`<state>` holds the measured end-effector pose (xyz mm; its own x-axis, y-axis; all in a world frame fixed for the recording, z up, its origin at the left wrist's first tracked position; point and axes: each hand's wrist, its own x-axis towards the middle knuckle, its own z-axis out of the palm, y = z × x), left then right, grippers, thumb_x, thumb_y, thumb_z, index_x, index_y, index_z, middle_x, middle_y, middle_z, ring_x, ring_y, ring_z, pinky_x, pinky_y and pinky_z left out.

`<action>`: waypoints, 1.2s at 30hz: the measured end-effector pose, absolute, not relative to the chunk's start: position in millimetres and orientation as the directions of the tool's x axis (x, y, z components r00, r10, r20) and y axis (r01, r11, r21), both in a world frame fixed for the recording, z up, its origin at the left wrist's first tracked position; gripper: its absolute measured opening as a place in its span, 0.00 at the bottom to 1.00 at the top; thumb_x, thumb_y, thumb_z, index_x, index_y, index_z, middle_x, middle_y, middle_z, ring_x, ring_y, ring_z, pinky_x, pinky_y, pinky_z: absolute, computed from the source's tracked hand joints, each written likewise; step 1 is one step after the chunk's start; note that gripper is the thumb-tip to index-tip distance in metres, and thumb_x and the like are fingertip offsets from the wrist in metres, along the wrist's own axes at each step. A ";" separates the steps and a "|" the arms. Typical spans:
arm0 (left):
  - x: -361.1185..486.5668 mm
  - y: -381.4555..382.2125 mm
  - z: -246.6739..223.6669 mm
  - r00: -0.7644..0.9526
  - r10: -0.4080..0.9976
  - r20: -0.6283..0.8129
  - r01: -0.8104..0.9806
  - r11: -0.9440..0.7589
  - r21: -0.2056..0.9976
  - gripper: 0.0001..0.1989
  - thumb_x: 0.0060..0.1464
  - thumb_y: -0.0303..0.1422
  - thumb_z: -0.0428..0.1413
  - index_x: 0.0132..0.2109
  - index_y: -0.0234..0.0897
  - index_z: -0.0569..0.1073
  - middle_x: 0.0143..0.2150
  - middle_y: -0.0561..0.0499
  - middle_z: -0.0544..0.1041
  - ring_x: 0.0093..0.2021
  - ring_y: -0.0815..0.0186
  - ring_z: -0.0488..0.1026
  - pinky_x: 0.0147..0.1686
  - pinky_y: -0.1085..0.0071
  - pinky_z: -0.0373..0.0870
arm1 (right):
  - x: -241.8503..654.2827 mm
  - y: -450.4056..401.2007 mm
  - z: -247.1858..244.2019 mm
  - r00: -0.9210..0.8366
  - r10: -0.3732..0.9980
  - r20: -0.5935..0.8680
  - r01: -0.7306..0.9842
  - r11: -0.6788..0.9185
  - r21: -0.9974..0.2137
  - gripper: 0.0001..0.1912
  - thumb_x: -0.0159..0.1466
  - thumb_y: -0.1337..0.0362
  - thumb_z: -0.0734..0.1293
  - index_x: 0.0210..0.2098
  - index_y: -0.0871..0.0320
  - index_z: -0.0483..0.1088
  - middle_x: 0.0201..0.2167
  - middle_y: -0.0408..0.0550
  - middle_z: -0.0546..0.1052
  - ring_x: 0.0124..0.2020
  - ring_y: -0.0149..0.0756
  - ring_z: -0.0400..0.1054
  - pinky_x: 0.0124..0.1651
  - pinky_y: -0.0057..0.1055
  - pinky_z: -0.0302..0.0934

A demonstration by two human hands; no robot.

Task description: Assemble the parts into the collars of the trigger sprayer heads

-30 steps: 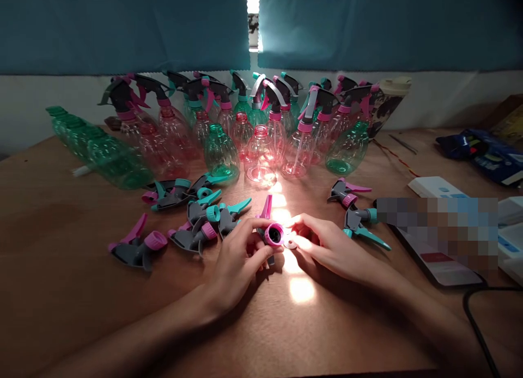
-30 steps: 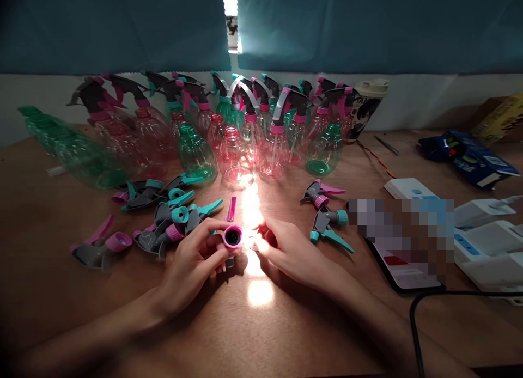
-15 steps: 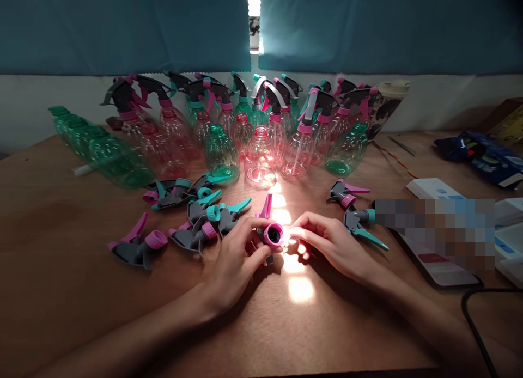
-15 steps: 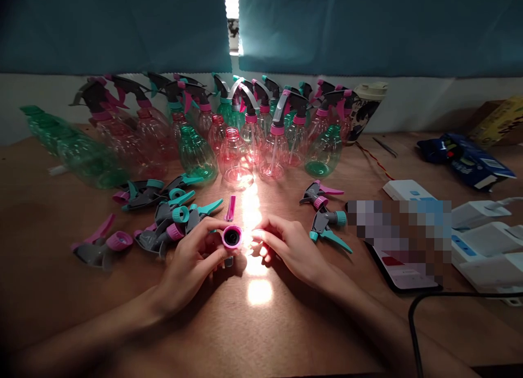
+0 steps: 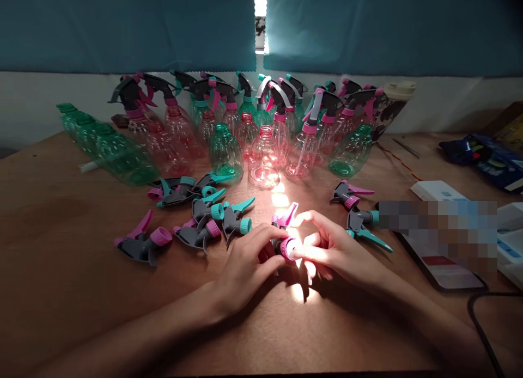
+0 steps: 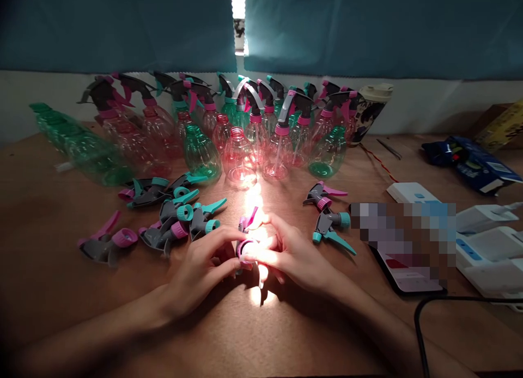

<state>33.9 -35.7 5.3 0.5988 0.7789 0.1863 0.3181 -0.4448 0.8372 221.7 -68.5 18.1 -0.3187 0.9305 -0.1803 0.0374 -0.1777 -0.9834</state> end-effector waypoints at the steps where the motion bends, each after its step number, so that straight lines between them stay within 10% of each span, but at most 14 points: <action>1: 33.4 -36.3 4.5 0.610 0.770 0.186 0.321 -0.455 0.831 0.12 0.52 0.22 0.57 0.44 0.37 0.72 0.36 0.55 0.72 0.29 0.72 0.68 0.29 0.77 0.66 | 221.9 -68.4 17.5 -0.327 0.926 -0.189 0.064 -0.178 -0.982 0.17 0.61 0.61 0.67 0.47 0.55 0.60 0.16 0.34 0.70 0.12 0.22 0.56 0.14 0.17 0.48; 12: 32.0 -37.5 6.2 0.627 0.766 0.140 0.332 -0.425 0.842 0.11 0.53 0.25 0.58 0.45 0.39 0.73 0.37 0.55 0.73 0.28 0.72 0.68 0.28 0.77 0.65 | 234.4 -66.4 21.3 0.035 0.982 0.186 0.183 0.176 -0.967 0.09 0.59 0.61 0.69 0.36 0.55 0.66 0.21 0.36 0.66 0.21 0.25 0.62 0.23 0.22 0.59; 20: 31.2 -36.7 5.0 0.639 0.754 0.156 0.322 -0.445 0.836 0.12 0.53 0.27 0.59 0.46 0.39 0.74 0.40 0.53 0.73 0.28 0.73 0.67 0.28 0.78 0.66 | 239.9 -75.8 25.1 -0.280 0.892 0.355 0.395 0.444 -0.804 0.21 0.52 0.77 0.64 0.43 0.53 0.64 0.34 0.44 0.72 0.31 0.32 0.67 0.28 0.27 0.63; 36: 31.2 -36.3 5.9 0.636 0.752 0.170 0.332 -0.466 0.820 0.13 0.54 0.28 0.58 0.48 0.40 0.75 0.41 0.52 0.74 0.30 0.71 0.69 0.31 0.77 0.68 | 234.3 -76.6 8.7 -0.311 0.873 0.376 0.537 0.488 -0.688 0.27 0.51 0.73 0.69 0.49 0.53 0.62 0.41 0.46 0.73 0.26 0.28 0.64 0.28 0.28 0.62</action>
